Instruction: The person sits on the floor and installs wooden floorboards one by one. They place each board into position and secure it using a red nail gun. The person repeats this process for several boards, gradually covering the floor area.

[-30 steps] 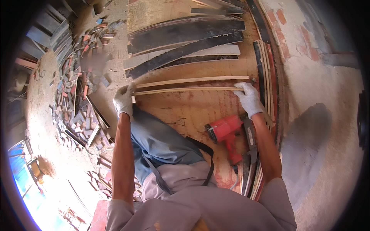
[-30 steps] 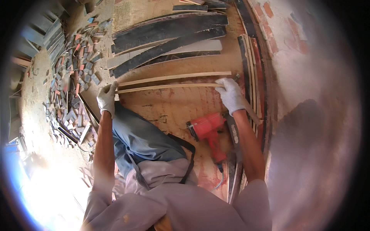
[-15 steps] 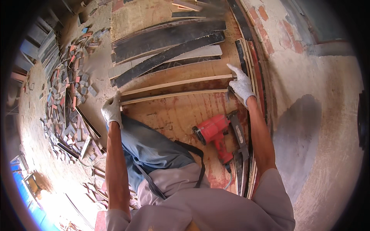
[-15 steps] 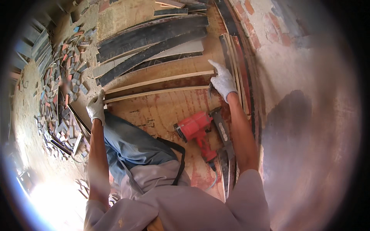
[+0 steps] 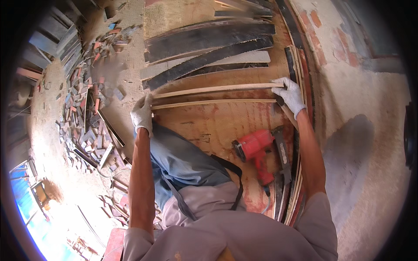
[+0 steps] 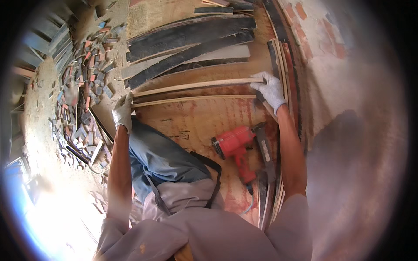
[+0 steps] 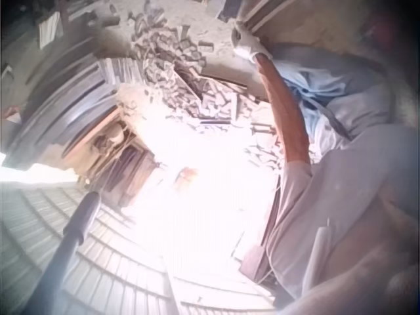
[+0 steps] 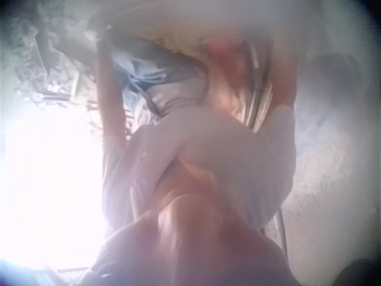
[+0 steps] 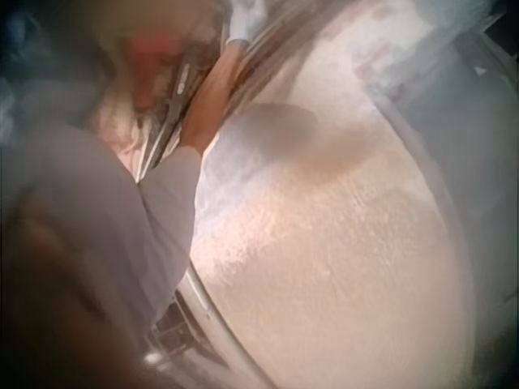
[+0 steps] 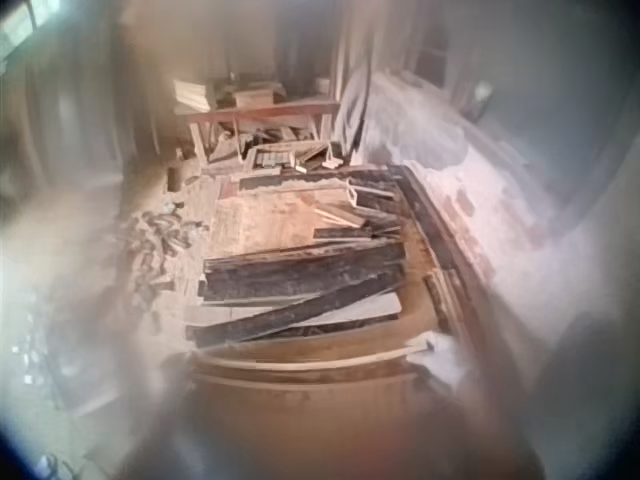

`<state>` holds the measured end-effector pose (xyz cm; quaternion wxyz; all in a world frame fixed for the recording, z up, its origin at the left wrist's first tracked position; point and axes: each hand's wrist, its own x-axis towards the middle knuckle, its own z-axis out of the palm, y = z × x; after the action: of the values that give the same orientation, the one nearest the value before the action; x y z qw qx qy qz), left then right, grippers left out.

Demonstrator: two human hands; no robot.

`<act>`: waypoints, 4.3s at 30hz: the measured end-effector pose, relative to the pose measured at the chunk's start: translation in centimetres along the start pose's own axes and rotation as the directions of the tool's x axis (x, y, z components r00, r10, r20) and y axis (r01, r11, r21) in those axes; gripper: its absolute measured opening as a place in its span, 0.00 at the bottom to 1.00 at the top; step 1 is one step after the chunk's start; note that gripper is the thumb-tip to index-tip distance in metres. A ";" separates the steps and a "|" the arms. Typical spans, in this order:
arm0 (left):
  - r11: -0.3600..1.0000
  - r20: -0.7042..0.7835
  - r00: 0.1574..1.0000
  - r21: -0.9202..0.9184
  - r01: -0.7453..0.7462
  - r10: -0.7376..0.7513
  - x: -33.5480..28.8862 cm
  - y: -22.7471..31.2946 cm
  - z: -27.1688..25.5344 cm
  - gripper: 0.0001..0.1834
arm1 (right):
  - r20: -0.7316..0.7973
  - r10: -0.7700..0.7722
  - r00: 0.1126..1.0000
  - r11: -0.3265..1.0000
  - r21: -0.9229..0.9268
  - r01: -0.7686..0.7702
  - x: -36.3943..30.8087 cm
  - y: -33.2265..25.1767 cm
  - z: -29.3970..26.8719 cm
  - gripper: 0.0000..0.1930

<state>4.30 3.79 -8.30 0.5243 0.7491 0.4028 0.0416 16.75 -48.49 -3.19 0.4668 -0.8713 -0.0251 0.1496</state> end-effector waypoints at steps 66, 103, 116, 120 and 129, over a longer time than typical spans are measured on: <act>0.994 0.028 1.000 -0.113 -0.002 0.005 -1.8 -0.9 -4.9 0.24 | -0.340 0.435 0.834 0.809 0.554 -0.196 -5.4 -1.5 9.2 0.12; 0.988 0.007 0.999 -0.147 0.040 -0.039 -0.8 -0.8 -5.0 0.22 | -0.408 0.460 0.788 0.821 0.533 -0.204 -5.8 -0.4 10.4 0.10; 0.983 -0.042 0.995 -0.165 0.085 -0.093 0.3 -1.8 -5.5 0.20 | -0.426 0.443 0.789 0.851 0.476 -0.221 -5.9 -0.8 10.3 0.11; 0.998 -0.058 0.997 -0.036 0.053 -0.055 0.4 -1.3 -5.1 0.20 | -0.496 0.414 0.763 0.899 0.352 -0.259 -5.5 -1.0 10.4 0.14; 0.630 0.147 0.738 0.428 -0.648 0.659 -6.6 6.8 5.8 0.22 | -0.466 0.536 0.704 0.773 0.606 -0.187 -5.4 -1.4 11.1 0.05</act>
<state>6.47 -5.68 -2.94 0.2797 0.9433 0.1083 0.1423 8.59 -39.69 -6.52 0.6229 -0.6987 0.3482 -0.0496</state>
